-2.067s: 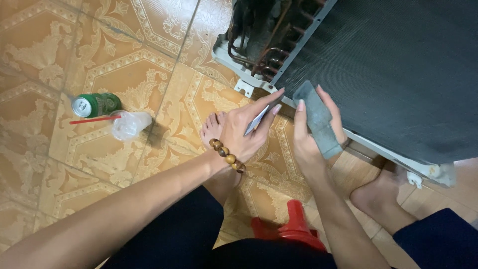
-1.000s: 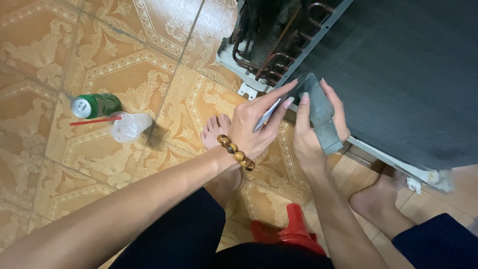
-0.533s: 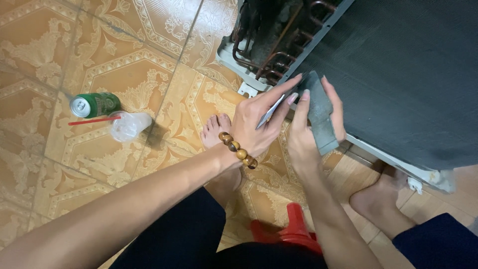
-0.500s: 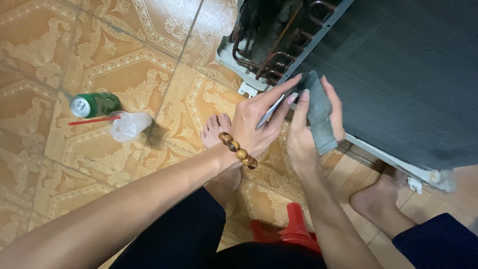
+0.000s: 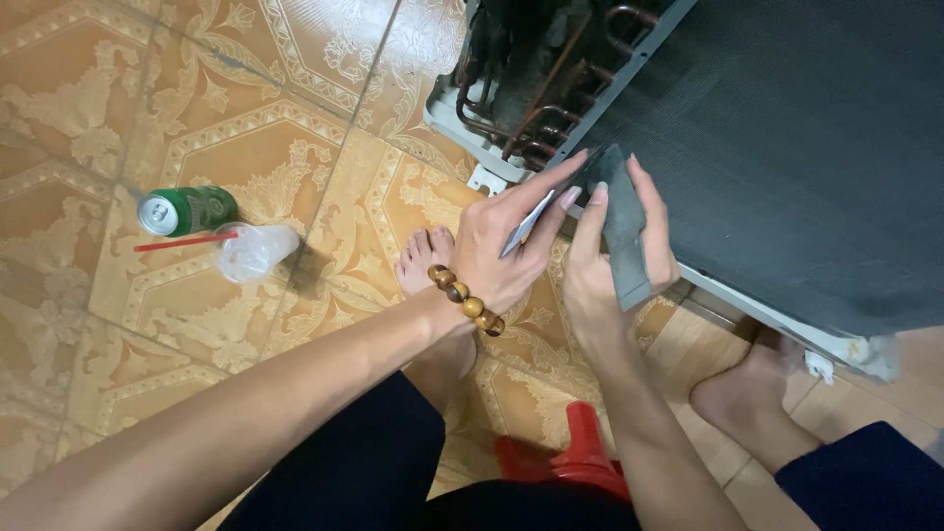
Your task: The person uses two small rectangular tools to scrape and clean the fins of an air conditioner condenser unit. They work methodically across the surface, moving from the bottom to the top while occasionally adjusting their grip and position.
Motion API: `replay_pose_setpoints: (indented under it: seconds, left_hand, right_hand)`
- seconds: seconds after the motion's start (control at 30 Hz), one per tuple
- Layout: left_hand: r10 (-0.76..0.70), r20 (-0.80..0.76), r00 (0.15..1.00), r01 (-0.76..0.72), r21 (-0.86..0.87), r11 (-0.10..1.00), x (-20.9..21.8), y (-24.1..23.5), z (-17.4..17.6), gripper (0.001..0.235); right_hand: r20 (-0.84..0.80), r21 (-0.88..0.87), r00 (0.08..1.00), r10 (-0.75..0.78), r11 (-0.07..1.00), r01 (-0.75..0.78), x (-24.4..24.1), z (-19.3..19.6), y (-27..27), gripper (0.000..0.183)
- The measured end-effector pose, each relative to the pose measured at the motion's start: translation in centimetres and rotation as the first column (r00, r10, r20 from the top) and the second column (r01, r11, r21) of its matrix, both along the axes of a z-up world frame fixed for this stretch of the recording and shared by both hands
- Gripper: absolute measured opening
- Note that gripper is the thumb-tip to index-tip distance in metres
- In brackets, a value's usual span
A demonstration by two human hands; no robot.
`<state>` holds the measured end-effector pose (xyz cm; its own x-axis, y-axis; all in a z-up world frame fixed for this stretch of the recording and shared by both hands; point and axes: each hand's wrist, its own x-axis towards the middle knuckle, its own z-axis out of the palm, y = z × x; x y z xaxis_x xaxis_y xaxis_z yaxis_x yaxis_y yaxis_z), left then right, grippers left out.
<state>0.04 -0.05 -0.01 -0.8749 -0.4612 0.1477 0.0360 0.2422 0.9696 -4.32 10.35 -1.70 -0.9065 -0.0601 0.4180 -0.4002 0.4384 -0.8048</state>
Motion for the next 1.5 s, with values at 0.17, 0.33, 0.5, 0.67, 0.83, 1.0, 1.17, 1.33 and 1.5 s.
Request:
replay_pose_setpoints:
  seconds: [0.17,0.33,0.5,0.67,0.83,1.0,1.17,1.33,1.5]
  left_hand:
    - [-0.011,0.005,1.000,0.011,-0.004,1.000,-0.1,-0.1,-0.2,0.031]
    - [-0.014,0.012,1.000,0.014,0.001,1.000,-0.3,-0.2,0.2,0.030]
    - [-0.012,0.009,1.000,0.012,0.001,1.000,-0.3,-0.2,-0.1,0.029]
    - [-0.009,0.017,1.000,0.009,0.003,1.000,-0.3,-0.1,-0.4,0.029]
    - [-0.012,0.011,1.000,0.012,0.002,1.000,-0.3,0.0,-0.3,0.029]
    - [0.000,0.025,1.000,0.000,-0.005,1.000,-0.4,0.1,-0.2,0.031]
    - [-0.012,0.037,0.999,0.012,0.000,1.000,-0.4,0.0,0.0,0.031]
    - [-0.020,0.025,0.999,0.020,-0.010,1.000,-0.8,-0.6,0.5,0.033]
    - [-0.047,0.107,0.993,0.056,-0.075,0.996,-0.9,-1.9,2.1,0.036]
  right_hand:
    - [0.005,-0.015,1.000,0.009,1.000,-0.009,0.0,0.1,-0.2,0.029]
    - [-0.013,-0.018,1.000,0.005,1.000,-0.005,-0.6,-0.3,-0.2,0.029]
    - [-0.010,-0.031,1.000,-0.007,0.999,0.006,-0.5,-0.1,-0.4,0.029]
    - [-0.013,-0.019,1.000,0.003,1.000,-0.003,-0.5,-1.1,0.0,0.030]
    - [-0.020,-0.032,0.999,0.031,0.999,-0.031,-0.9,-0.8,0.2,0.029]
    - [-0.021,-0.062,0.996,0.088,0.994,-0.089,-1.2,-1.2,0.7,0.031]
    - [-0.055,-0.042,0.990,0.130,0.990,-0.132,-1.3,0.1,0.8,0.033]
    - [0.009,-0.047,0.989,0.150,0.988,-0.149,-1.8,1.9,1.8,0.028]
    - [0.156,-0.090,0.957,0.246,0.968,-0.234,-2.4,2.2,5.2,0.031]
